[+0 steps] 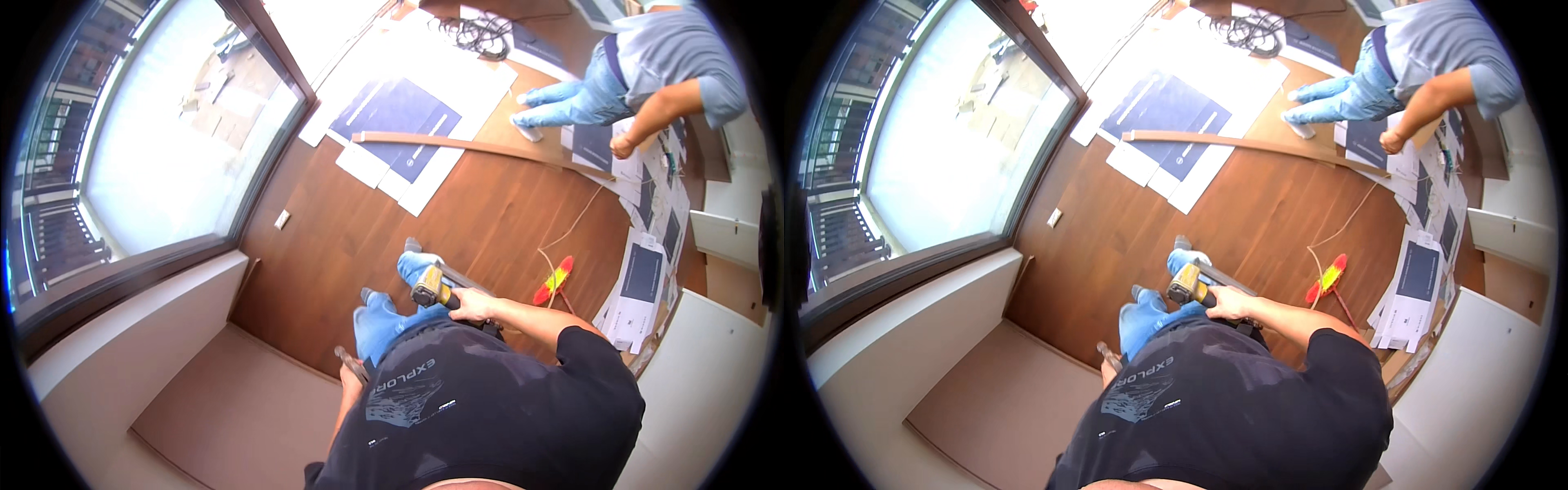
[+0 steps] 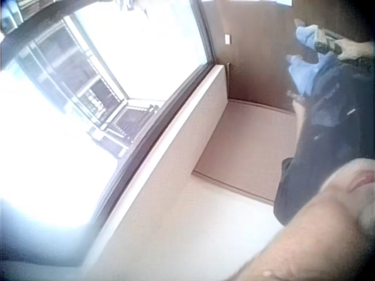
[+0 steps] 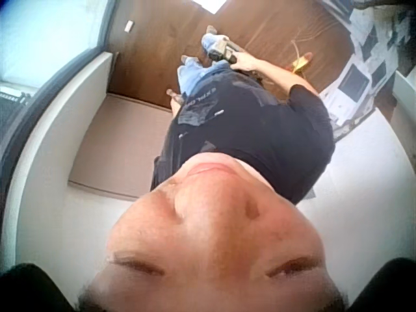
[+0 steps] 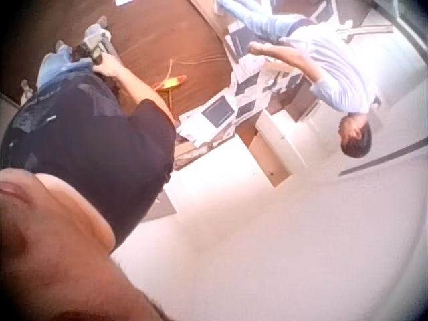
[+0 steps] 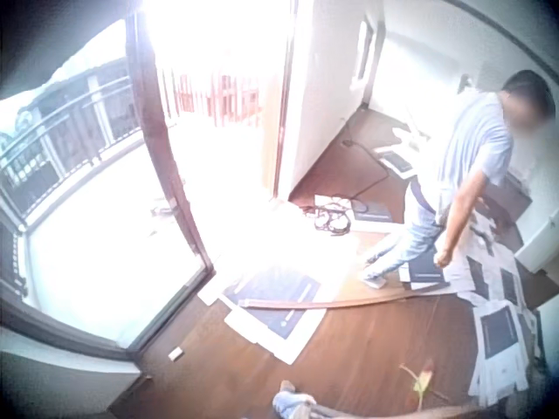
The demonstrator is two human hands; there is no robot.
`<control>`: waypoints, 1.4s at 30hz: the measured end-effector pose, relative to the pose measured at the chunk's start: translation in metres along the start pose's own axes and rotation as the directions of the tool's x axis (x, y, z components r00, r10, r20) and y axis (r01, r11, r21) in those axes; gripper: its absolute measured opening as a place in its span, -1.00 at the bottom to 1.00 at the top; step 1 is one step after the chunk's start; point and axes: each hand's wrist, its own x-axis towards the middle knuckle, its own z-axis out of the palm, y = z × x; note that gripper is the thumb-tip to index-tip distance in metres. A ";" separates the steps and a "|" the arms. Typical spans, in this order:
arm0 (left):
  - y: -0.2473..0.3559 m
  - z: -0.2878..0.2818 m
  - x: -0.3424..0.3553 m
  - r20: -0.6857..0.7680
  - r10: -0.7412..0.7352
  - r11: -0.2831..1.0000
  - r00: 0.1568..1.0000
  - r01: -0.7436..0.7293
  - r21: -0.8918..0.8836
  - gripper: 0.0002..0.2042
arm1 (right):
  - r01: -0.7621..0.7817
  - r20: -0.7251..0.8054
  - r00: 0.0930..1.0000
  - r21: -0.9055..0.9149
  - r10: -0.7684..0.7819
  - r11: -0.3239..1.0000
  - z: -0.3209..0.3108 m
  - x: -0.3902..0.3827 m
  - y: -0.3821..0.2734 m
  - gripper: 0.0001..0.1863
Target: The person installs a wooden baseboard along the bottom of a wall by hammering it into place and using a pneumatic nail gun.
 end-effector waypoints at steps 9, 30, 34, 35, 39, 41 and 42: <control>0.125 -0.003 0.043 0.312 -0.117 0.992 0.943 0.127 -0.013 -0.81 | -0.079 -0.091 0.990 0.268 0.107 0.960 0.005 0.044 0.090 -0.30; 0.332 0.217 0.529 0.935 0.232 -0.316 0.266 -0.889 0.332 -0.86 | -0.274 -0.236 0.925 0.126 0.297 0.953 -0.048 0.363 0.122 -0.45; 0.285 0.340 0.702 0.906 0.310 -0.374 0.286 -0.840 0.393 -0.85 | -0.249 -0.404 0.901 -0.185 0.157 0.951 -0.081 0.580 0.234 -0.45; 0.271 0.353 0.740 0.888 0.281 -0.348 0.365 -0.823 0.448 -0.84 | -0.230 -0.425 0.896 -0.201 0.127 0.952 -0.086 0.624 0.234 -0.46; 0.229 0.466 0.832 0.916 0.328 -0.373 0.231 -0.860 0.350 -0.85 | -0.265 -0.473 0.876 -0.312 0.092 0.912 -0.107 0.720 0.317 -0.47; 0.228 0.497 0.866 0.924 0.336 -0.424 0.183 -0.847 0.322 -0.85 | -0.236 -0.461 0.886 -0.377 0.039 0.896 -0.118 0.759 0.341 -0.46; 0.223 0.496 0.891 0.923 0.356 -0.470 0.145 -0.826 0.311 -0.86 | -0.214 -0.432 0.902 -0.424 0.011 0.880 -0.122 0.778 0.344 -0.46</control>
